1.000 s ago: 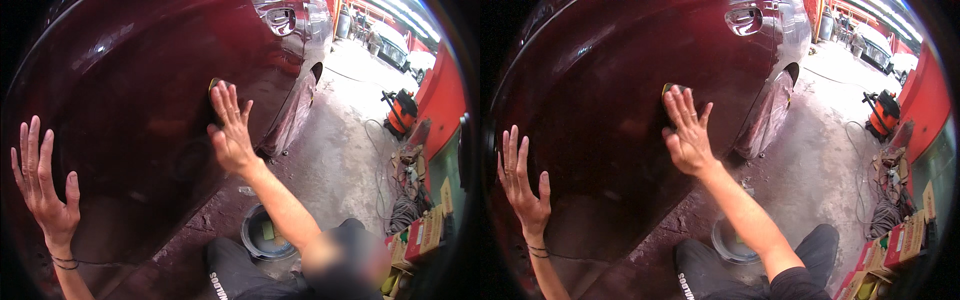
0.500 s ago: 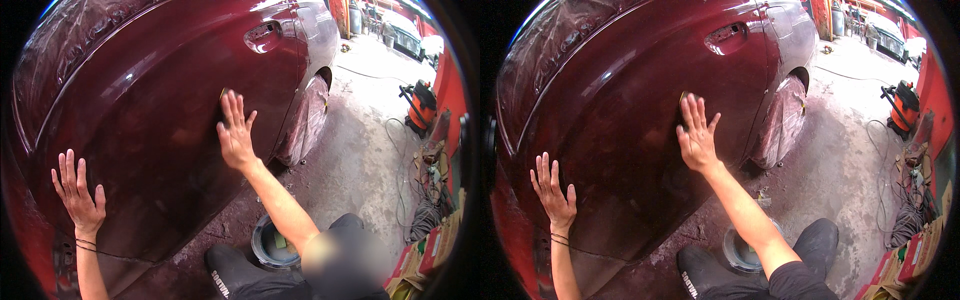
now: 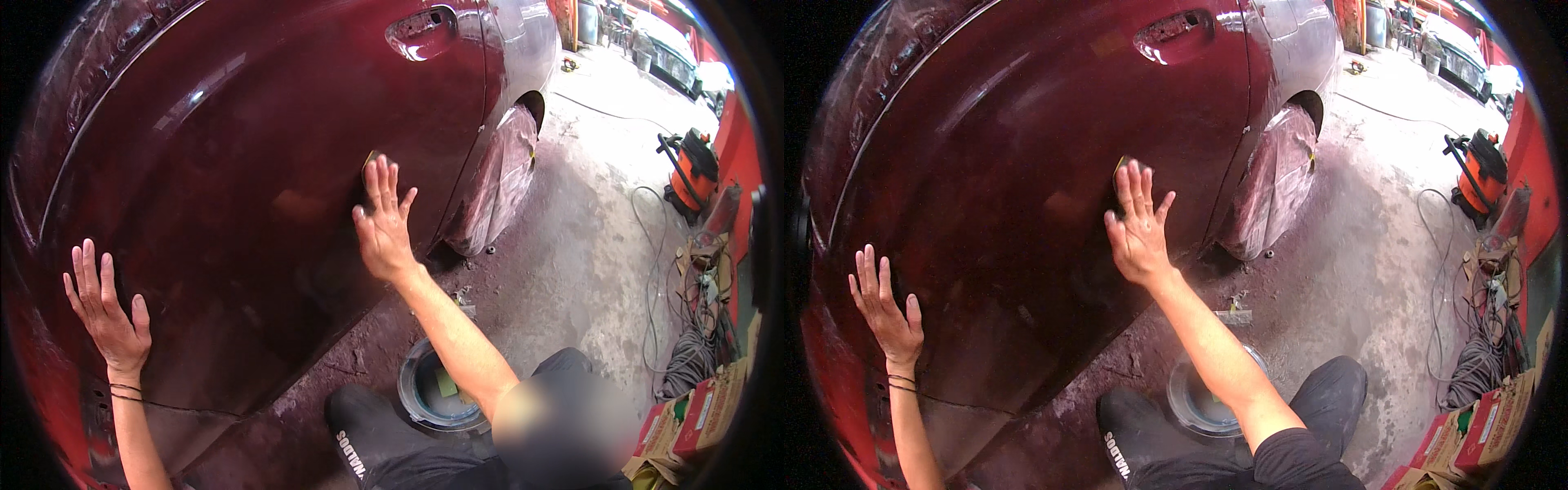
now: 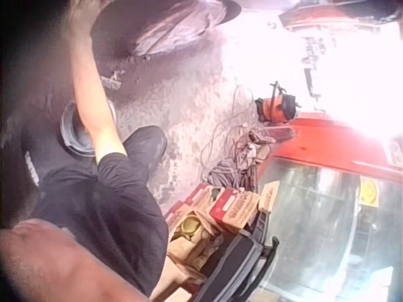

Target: The person is sanding the rear quarter panel of a maroon car using a sanding block and water. They repeatedly dip the sanding block into a bucket of water and sand the surface in circular and back-and-forth motions.

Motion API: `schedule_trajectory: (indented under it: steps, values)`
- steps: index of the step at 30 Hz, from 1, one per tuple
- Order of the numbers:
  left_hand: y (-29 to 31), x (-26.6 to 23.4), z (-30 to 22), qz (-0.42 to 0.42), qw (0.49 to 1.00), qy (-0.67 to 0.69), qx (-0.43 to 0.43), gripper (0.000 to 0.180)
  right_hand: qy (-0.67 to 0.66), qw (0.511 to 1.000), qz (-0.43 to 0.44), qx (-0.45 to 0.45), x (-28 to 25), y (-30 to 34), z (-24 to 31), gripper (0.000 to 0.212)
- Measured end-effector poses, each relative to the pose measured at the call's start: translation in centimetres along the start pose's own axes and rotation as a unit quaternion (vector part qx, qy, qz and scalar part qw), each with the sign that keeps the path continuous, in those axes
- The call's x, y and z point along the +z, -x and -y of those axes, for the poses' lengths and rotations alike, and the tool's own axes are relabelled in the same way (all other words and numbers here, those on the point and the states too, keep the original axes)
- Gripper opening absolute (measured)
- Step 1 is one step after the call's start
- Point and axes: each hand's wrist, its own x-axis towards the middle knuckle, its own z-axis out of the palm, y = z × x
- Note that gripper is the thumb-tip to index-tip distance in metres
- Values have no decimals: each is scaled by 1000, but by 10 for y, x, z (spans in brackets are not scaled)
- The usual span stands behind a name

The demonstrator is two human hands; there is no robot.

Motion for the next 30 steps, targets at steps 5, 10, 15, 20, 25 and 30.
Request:
schedule_trajectory:
  steps: [5, 10, 15, 20, 25, 30]
  values:
    - [-1, 2, 2, -9, 1000, 10, 8, 61, -78, 987, -65, 125, -56, -95, -95, 65]
    - [0, 11, -1, -15, 1000, 24, 5, 62, -61, 985, -63, 149, -69, -99, -109, 63]
    - [8, 9, 8, -7, 1000, 9, 15, 61, -79, 989, 19, 124, 13, 37, -35, 67]
    - [8, 9, 9, -13, 1000, 28, 5, 62, -199, 963, -77, 164, -55, -67, -137, 73]
    - [9, 17, 4, -22, 999, 42, -3, 63, -256, 951, -81, 154, -51, -61, -155, 76]
    - [13, 3, 17, 0, 1000, 17, 10, 62, -131, 971, 26, 199, 4, 19, -51, 78]
